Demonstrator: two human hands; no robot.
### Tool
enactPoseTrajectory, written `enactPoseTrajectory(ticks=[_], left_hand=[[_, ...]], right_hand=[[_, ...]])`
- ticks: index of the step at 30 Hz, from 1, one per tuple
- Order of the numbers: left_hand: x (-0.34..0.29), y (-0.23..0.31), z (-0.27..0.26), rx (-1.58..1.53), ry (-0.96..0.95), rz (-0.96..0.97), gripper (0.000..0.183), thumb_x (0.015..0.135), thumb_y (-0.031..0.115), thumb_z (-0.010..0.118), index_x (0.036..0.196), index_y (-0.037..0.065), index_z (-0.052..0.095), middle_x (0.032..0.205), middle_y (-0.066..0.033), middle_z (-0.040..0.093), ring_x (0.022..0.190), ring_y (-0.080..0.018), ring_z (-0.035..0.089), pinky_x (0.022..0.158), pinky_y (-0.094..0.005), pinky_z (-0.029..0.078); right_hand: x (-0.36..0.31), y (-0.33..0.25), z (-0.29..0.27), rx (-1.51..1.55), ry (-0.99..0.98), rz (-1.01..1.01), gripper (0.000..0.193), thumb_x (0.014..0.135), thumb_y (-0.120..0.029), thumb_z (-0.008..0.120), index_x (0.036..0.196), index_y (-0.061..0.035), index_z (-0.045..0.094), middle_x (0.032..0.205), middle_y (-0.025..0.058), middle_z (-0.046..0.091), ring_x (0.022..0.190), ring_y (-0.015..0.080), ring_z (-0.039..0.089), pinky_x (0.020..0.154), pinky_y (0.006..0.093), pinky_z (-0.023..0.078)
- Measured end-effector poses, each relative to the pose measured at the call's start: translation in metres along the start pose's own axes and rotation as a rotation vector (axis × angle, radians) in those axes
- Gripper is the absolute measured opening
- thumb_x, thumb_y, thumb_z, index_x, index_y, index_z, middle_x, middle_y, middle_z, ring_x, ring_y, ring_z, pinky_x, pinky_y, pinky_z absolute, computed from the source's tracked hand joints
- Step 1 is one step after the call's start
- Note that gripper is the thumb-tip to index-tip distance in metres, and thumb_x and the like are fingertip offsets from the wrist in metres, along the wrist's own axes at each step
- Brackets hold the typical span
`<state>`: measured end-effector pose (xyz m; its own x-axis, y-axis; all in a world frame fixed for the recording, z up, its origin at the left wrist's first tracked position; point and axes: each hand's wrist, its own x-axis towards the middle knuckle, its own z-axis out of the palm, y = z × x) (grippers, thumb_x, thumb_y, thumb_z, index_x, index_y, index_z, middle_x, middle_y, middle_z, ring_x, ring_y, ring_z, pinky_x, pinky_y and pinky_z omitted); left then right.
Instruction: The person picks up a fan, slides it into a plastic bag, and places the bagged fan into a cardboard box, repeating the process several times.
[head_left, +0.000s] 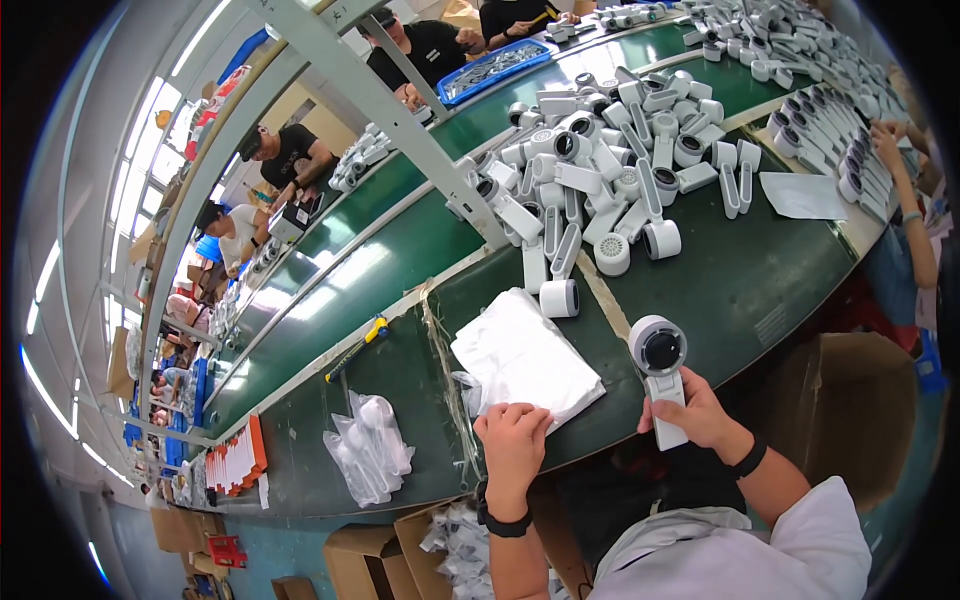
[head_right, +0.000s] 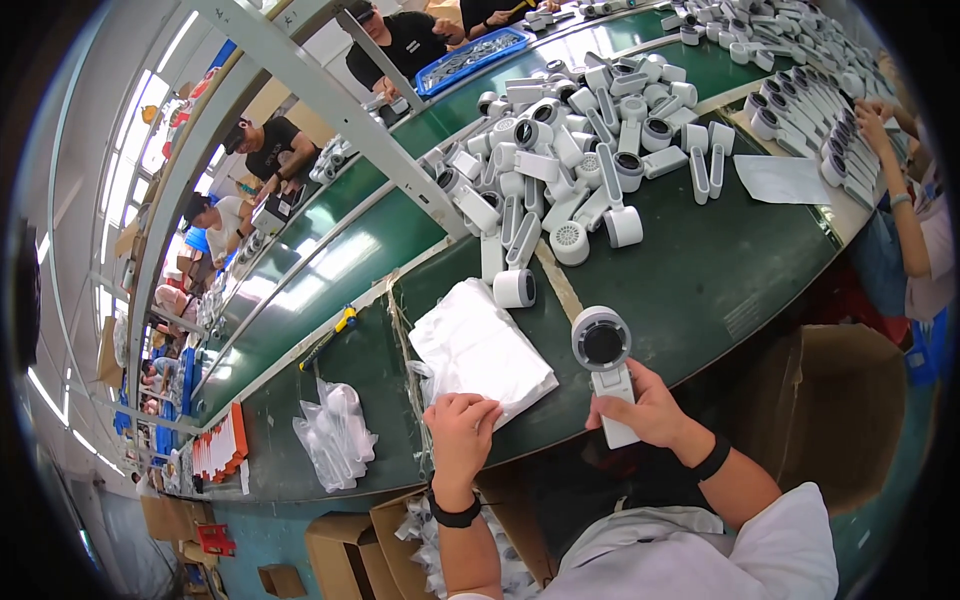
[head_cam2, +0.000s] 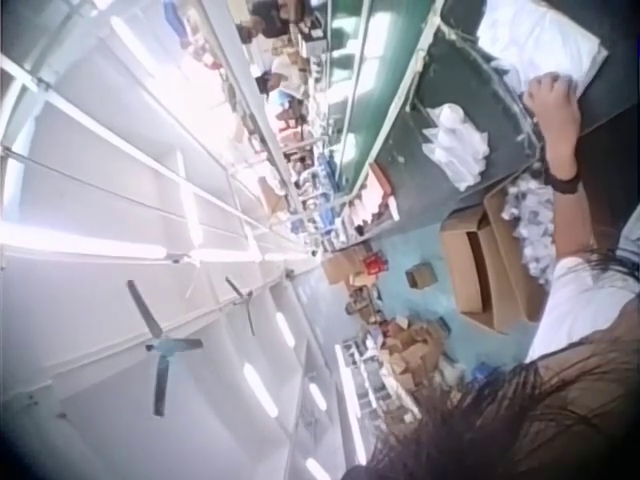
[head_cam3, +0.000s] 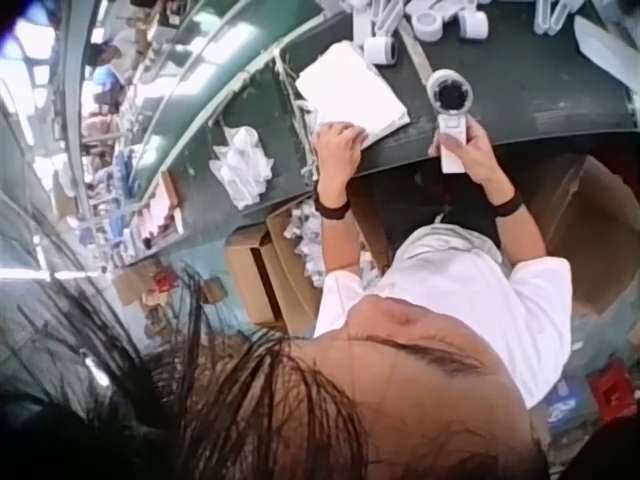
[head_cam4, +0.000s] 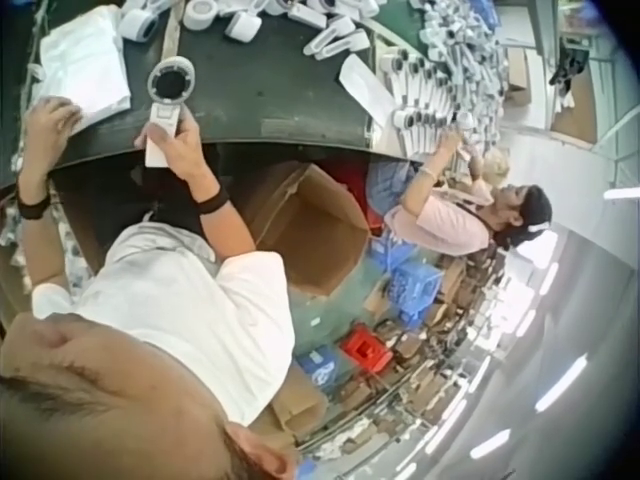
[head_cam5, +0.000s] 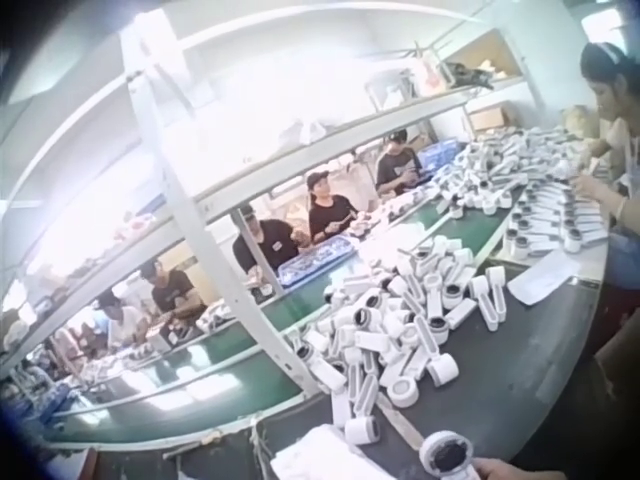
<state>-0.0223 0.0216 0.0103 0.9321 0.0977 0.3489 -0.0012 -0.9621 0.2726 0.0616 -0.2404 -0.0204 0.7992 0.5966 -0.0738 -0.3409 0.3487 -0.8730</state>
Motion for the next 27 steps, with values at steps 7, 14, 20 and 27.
enactPoseTrajectory(ticks=[7,14,20,27], left_hand=[[0.006,0.005,0.003,-0.121,0.084,-0.042,0.008,0.081,0.013,0.072,0.088,0.01,0.07,0.088,-0.004,0.068,0.086,-0.0263,0.059,0.08,-0.0386,0.039],[0.008,0.042,0.009,-0.434,0.261,-0.14,0.009,0.086,0.005,0.068,0.094,0.0,0.068,0.084,-0.0112,0.068,0.078,-0.0242,0.063,0.072,-0.0311,0.049],[0.0,0.057,0.019,-0.782,0.196,-0.346,0.014,0.091,0.01,0.067,0.097,-0.003,0.067,0.083,-0.0051,0.068,0.075,-0.0113,0.061,0.071,-0.0236,0.048],[-0.004,0.044,0.008,-1.584,0.351,-0.693,0.012,0.098,0.009,0.056,0.104,-0.001,0.057,0.09,-0.0087,0.065,0.075,-0.019,0.066,0.073,-0.0328,0.057]], right_hand=[[0.0,0.0,0.012,0.042,-0.008,0.08,0.031,0.088,-0.003,0.064,0.115,-0.0028,0.048,0.089,0.011,0.064,0.064,0.0203,0.065,0.059,0.0322,0.053],[0.004,-0.007,0.046,-0.051,0.154,0.121,0.043,0.078,-0.004,0.076,0.114,-0.0022,0.052,0.092,0.0095,0.067,0.063,0.0156,0.063,0.06,0.0319,0.053],[0.028,0.015,0.068,-0.169,0.23,-0.086,0.046,0.075,-0.006,0.078,0.112,-0.002,0.052,0.091,0.0047,0.065,0.068,0.0101,0.062,0.059,0.0262,0.052],[0.036,0.017,0.058,-0.089,0.348,0.003,0.035,0.077,0.001,0.072,0.103,-0.003,0.049,0.08,0.0041,0.061,0.058,0.012,0.059,0.051,0.0276,0.049]])
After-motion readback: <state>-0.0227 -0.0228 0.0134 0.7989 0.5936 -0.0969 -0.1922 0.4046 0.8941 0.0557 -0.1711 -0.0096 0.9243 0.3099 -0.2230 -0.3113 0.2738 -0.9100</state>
